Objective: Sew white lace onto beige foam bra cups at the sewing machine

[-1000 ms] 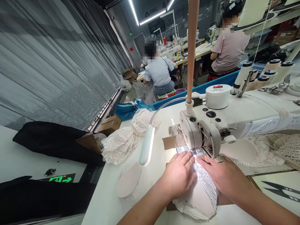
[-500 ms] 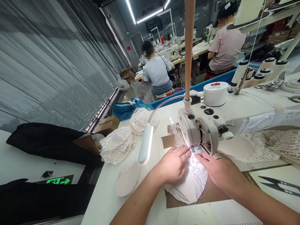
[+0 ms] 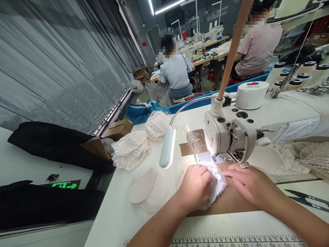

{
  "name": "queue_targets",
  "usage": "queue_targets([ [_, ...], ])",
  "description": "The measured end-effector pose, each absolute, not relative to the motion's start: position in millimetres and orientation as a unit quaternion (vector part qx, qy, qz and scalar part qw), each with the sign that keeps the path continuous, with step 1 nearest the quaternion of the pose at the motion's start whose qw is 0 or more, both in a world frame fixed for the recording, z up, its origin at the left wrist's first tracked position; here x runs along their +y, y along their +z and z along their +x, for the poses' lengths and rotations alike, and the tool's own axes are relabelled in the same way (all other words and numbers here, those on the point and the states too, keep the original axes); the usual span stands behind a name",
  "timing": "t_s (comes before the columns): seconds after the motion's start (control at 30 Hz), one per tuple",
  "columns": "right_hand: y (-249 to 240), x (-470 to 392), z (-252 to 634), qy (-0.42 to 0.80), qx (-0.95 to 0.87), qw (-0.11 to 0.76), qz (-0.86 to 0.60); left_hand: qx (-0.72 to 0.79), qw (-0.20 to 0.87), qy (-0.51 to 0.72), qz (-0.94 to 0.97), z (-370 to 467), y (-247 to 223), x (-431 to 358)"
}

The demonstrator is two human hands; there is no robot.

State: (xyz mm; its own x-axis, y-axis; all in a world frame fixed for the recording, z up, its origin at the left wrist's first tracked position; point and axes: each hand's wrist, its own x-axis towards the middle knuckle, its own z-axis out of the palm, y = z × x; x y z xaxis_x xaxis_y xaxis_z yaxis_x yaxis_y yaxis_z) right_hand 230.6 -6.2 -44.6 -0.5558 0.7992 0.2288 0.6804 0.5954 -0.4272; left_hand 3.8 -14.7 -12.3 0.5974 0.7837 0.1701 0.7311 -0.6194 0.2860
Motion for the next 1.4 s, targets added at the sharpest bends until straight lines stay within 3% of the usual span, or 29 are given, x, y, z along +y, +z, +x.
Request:
queue_targets([
  [0.17,-39,-9,228,0.162,-0.869,0.217,-0.414,0.411,0.155,0.182,0.880,-3,-11,-15],
  [0.4,-34,-10,225,0.169,-0.888,0.197,-0.379,0.400,0.125,0.166,0.893,2,-15,-16],
  [0.77,-40,-16,228,0.143,-0.916,0.155,-0.341,0.354,0.193,0.174,0.899,-9,-8,-14],
  [1.17,-38,-17,238,0.144,-0.930,0.150,-0.304,0.314,0.080,0.083,0.942,-12,-5,-15],
  [1.4,-38,-17,239,0.140,-0.931,0.148,-0.302,0.314,0.066,0.059,0.945,-8,-2,-20],
])
